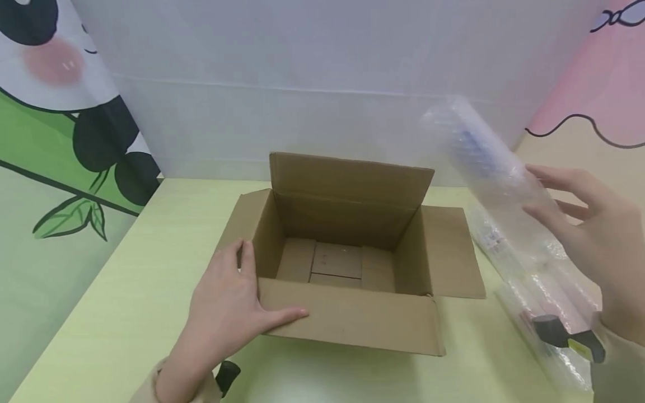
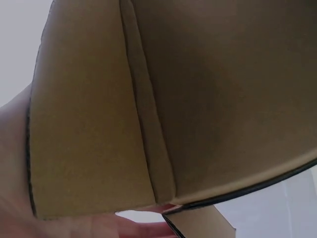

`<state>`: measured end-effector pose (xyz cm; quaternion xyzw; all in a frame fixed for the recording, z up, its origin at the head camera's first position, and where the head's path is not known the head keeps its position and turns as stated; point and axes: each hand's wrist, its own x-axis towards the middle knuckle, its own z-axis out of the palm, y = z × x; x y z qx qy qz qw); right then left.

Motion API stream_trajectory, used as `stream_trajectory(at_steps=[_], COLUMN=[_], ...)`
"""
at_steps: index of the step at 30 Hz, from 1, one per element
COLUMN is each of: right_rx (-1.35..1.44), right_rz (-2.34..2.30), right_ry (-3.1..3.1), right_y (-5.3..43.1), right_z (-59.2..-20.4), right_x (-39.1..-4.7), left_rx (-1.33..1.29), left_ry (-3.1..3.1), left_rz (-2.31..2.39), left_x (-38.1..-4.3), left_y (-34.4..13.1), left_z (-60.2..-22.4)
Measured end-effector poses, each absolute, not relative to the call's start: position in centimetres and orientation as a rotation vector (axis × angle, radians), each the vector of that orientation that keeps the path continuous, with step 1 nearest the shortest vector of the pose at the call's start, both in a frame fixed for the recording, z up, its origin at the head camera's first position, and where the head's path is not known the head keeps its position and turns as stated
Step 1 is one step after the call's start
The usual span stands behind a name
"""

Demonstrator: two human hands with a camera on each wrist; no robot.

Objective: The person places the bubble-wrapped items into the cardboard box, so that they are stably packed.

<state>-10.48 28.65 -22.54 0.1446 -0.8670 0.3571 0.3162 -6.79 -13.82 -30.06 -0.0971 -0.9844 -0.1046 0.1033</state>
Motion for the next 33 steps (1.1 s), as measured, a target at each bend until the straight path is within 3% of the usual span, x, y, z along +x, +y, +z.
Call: stream_trajectory(at_steps=[15, 33], right_rx=[1.122, 1.365], right_rz=[0.386, -0.385], right_ry=[-2.506, -2.79], right_y=[20.2, 10.5], right_z=[-17.9, -22.1], right_x=[-13.8, -18.3], left_rx=[-0.222, -0.136], left_ry=[-2.834, -2.812], left_rz=[-0.164, -0.379], left_x=[-6.5, -6.5], left_y=[-10.9, -10.9], left_z=[-30.7, -32.9])
